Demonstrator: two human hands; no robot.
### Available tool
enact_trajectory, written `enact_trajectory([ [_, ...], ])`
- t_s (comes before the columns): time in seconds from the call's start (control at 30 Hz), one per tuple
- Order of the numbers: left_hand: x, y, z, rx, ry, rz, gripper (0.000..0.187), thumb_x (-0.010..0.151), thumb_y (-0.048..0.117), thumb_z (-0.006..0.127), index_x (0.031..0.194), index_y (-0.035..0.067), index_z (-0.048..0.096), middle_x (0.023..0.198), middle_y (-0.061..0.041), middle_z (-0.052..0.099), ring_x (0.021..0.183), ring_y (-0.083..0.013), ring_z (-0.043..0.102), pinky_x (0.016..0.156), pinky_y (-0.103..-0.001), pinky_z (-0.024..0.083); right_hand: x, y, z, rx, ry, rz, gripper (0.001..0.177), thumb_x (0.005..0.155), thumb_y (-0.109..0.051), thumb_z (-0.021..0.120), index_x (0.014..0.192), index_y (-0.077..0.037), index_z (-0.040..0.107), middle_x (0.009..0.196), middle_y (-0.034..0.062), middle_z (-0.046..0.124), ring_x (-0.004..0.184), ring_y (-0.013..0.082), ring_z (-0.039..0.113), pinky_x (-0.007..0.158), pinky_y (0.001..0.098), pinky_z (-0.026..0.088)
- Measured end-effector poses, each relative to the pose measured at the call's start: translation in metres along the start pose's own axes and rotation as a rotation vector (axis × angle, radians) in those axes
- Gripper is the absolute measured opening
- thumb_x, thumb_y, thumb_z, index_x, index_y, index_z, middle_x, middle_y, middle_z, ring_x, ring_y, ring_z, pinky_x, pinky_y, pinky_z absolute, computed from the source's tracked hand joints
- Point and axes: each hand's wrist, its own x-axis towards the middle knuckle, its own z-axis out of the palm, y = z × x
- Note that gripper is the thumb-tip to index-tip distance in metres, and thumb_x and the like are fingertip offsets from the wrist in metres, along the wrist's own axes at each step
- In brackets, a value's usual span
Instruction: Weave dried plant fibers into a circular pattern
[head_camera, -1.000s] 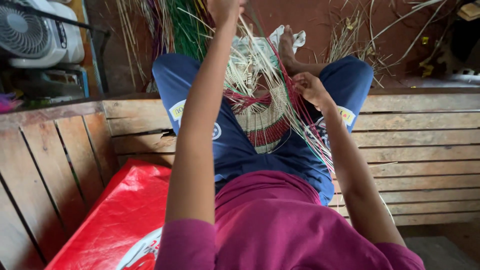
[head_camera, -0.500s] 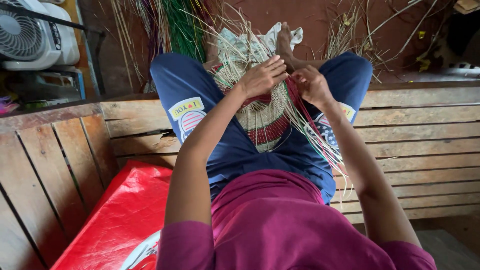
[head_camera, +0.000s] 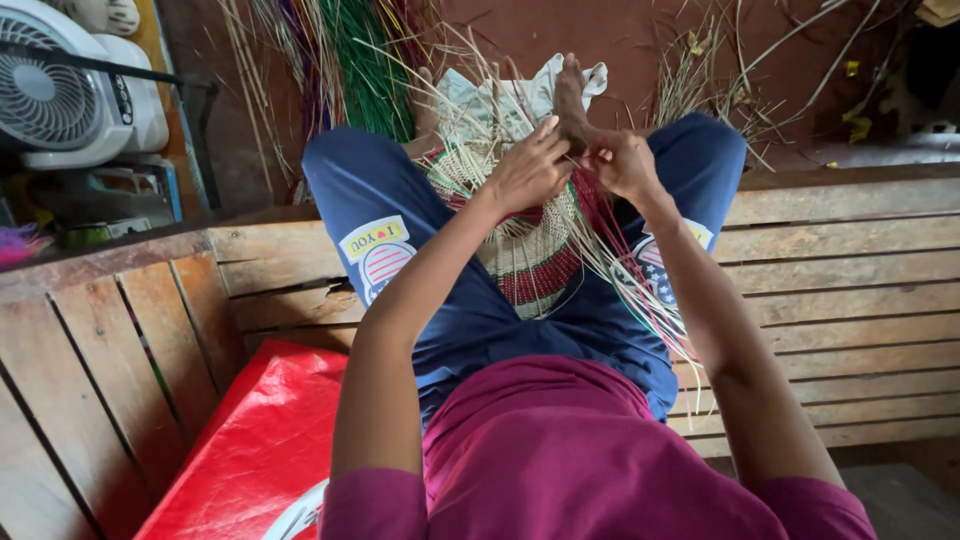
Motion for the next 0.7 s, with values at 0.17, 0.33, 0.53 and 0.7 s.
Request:
enact_trajectory([
  [0.17, -0.002, -0.003, 0.045, 0.213, -0.039, -0.051, 0.01, 0.07, 0.008, 0.058, 0.06, 0.006, 0.06, 0.075, -0.011, 0.053, 0.072, -0.0249, 0.054, 0.091, -0.043, 0.034, 0.012, -0.01, -0.01, 0.091, -0.112, 0.201, 0.015, 0.07, -0.005, 0.056, 0.062, -0.017, 0.062, 0.059, 0.0057, 0.056, 0.059, 0.0288, 0.056, 0.058, 0.039, 0.044],
  [0.33, -0.011, -0.014, 0.042, 0.231, -0.13, 0.022, 0.009, 0.082, 0.013, 0.05, 0.077, 0.009, 0.056, 0.083, -0.006, 0.046, 0.076, -0.0214, 0.046, 0.078, -0.036, 0.034, 0.024, 0.026, 0.015, 0.157, -0.102, 0.13, 0.017, 0.07, -0.001, 0.054, 0.069, -0.014, 0.064, 0.067, 0.0075, 0.061, 0.069, 0.0272, 0.06, 0.063, 0.0377, 0.046],
  [0.53, 0.017, -0.007, 0.001, -0.047, -0.35, -0.07, 0.025, 0.078, -0.001, 0.055, 0.055, 0.006, 0.049, 0.086, -0.007, 0.048, 0.077, -0.0175, 0.046, 0.062, -0.031, 0.043, 0.048, -0.038, -0.08, 0.246, 0.149, 0.16, 0.03, 0.078, 0.009, 0.039, 0.07, -0.01, 0.06, 0.067, 0.0015, 0.061, 0.056, 0.0097, 0.059, 0.049, 0.017, 0.048],
  [0.7, 0.031, -0.003, -0.023, -0.683, -0.335, -0.497, 0.027, 0.078, 0.002, 0.062, 0.059, 0.007, 0.044, 0.084, -0.005, 0.043, 0.067, -0.012, 0.046, 0.057, -0.019, 0.048, 0.035, -0.057, -0.132, 0.708, 0.588, 0.335, 0.006, 0.091, -0.004, 0.054, 0.092, -0.004, 0.06, 0.066, 0.0066, 0.064, 0.049, 0.0073, 0.057, 0.04, 0.0177, 0.04],
])
